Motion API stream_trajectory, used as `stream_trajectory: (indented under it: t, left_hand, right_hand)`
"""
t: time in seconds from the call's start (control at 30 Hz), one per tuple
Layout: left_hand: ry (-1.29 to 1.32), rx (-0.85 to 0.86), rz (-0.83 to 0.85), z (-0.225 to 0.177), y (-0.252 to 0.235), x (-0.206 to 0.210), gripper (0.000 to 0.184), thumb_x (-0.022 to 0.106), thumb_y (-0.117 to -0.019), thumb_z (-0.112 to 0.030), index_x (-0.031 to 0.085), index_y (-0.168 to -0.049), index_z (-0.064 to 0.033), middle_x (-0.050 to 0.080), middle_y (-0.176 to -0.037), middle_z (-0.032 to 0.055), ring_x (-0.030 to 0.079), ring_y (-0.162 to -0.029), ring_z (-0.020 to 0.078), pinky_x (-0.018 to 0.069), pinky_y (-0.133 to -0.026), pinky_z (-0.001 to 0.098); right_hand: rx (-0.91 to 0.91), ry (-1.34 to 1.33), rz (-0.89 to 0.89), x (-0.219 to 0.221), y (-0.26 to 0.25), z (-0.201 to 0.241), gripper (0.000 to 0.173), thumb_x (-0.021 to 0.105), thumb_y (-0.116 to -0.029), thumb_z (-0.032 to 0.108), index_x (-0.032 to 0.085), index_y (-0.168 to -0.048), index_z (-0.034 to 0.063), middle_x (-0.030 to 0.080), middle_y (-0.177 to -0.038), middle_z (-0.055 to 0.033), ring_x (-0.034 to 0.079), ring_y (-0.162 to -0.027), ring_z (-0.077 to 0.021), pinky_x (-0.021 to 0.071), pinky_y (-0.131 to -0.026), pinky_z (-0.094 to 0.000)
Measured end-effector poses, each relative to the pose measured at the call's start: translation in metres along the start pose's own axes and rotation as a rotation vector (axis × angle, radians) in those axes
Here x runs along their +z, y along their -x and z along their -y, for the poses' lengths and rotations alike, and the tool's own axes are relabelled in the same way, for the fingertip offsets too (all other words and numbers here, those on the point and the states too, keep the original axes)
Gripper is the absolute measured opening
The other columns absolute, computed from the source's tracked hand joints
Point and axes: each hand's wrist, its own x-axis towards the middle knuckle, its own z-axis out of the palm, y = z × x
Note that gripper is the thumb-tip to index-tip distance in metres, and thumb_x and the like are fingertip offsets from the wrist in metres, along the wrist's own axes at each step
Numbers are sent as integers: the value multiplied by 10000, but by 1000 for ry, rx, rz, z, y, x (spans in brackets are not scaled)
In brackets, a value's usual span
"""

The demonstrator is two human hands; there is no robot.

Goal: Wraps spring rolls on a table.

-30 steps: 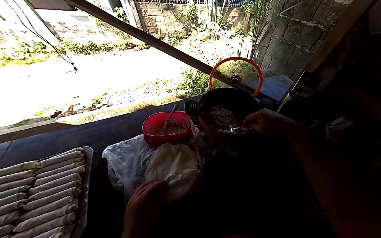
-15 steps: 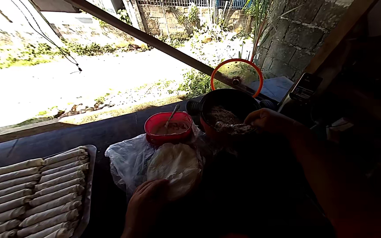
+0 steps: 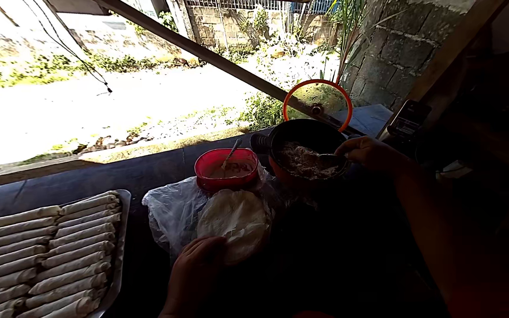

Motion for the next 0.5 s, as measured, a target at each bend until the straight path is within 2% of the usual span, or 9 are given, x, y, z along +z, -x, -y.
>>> stream_trajectory:
  t: [0.1, 0.17, 0.27, 0.33, 0.4, 0.5]
  left_hand:
    - [3, -4, 9, -3, -3, 0, 192, 642, -955, -326, 794, -1032, -238, 764, -1048, -97, 685, -1085, 67, 535, -1007, 351]
    - [-3, -18, 26, -6, -3, -2, 183, 644, -967, -313, 792, -1039, -235, 763, -1054, -92, 682, -1090, 72, 532, -1007, 364]
    - [-9, -36, 47, -7, -3, -4, 177, 640, -979, -305, 789, -1048, -239, 764, -1068, -96, 677, -1113, 72, 524, -1025, 359]
    - [-12, -44, 55, -6, -3, -3, 181, 637, -980, -307, 787, -1064, -252, 762, -1080, -104, 673, -1120, 65, 522, -1026, 358]
    - [-17, -49, 62, -5, -3, -2, 187, 626, -985, -307, 782, -1073, -255, 760, -1089, -113, 669, -1130, 58, 515, -1040, 359]
    - [-15, -52, 66, -4, -3, 0, 203, 615, -992, -309, 772, -1111, -260, 756, -1105, -120, 662, -1150, 57, 509, -1058, 362]
  right_hand:
    - [-39, -17, -1, -5, 6, 27, 303, 476, -1012, 7, 759, -1076, 93, 537, -657, -27, 418, -522, -106, 351, -478, -262]
    - [-87, -33, 35, -5, 9, 46, 310, 462, -1004, 2, 746, -1094, 90, 512, -647, 3, 386, -505, -72, 326, -467, -228]
    - [-155, -19, 76, 11, 10, 76, 300, 479, -1008, 8, 754, -1084, 101, 554, -638, 11, 399, -484, -55, 340, -455, -214]
    - [-178, 49, 114, 30, 11, 96, 294, 501, -1015, 27, 768, -1071, 136, 614, -673, 0, 456, -508, -78, 389, -483, -256]
    - [-231, 107, 188, 57, 9, 109, 273, 515, -1026, 50, 765, -1071, 148, 674, -741, -2, 562, -574, -89, 483, -531, -292]
    - [-323, 176, 299, 111, 2, 107, 207, 557, -1040, 124, 760, -1053, 160, 699, -762, 8, 627, -604, -90, 555, -551, -322]
